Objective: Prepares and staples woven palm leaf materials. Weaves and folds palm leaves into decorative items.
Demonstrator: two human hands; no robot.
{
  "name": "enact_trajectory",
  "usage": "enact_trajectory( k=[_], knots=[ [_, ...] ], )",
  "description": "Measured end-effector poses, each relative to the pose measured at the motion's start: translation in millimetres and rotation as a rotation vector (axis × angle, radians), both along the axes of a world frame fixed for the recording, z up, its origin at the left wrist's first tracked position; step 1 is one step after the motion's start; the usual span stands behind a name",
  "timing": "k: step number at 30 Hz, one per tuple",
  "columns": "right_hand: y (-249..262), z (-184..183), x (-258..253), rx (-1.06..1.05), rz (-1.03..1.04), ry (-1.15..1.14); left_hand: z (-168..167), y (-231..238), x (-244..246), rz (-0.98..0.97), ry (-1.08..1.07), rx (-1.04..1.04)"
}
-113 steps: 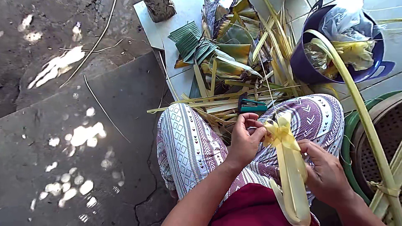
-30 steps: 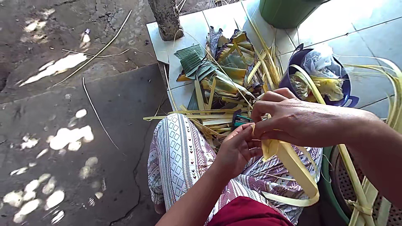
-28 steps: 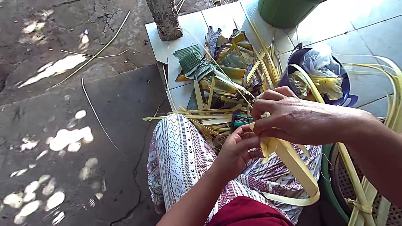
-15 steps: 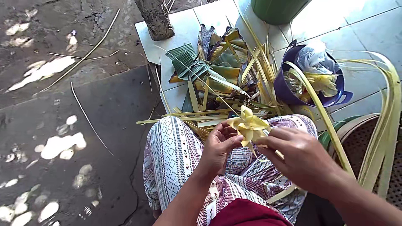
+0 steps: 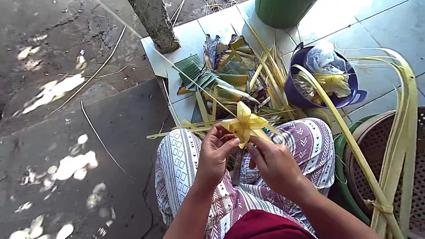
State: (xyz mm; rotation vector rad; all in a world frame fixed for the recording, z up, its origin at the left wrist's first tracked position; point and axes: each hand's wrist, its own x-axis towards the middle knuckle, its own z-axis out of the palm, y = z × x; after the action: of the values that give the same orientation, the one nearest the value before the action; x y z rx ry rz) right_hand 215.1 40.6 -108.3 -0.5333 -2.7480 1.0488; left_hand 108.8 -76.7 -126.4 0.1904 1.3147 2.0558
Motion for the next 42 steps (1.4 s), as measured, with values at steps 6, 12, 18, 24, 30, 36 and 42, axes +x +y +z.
enact_trajectory(
  k=[6, 12, 18, 24, 30, 36, 42],
  knots=[
    [2, 4, 8, -0.237, -0.021, -0.068, 2, -2, 3, 0.041, 0.003, -0.009],
    [11, 9, 55, -0.323, 0.06, -0.189, 6, -4, 3, 0.094, 0.018, -0.046],
    [45, 29, 104, 0.03, 0.146, -0.132, 13, -2, 3, 0.113, 0.024, -0.05],
    [94, 42, 21, -0.328, 0.085, 0.005, 36, 10, -4, 0.053, 0.07, -0.024],
    [76, 62, -48, -0.836, 0.164, 0.22, 83, 7, -41, -0.009, 0.271, 0.026],
    [62, 102, -76, -0.765, 0.076, 0.511, 106, 18, -50, 0.176, 0.469, -0.038],
    [55, 119, -86, -0.71, 0.085, 0.623, 123, 33, -46, 0.249, 0.538, -0.013]
  ],
)
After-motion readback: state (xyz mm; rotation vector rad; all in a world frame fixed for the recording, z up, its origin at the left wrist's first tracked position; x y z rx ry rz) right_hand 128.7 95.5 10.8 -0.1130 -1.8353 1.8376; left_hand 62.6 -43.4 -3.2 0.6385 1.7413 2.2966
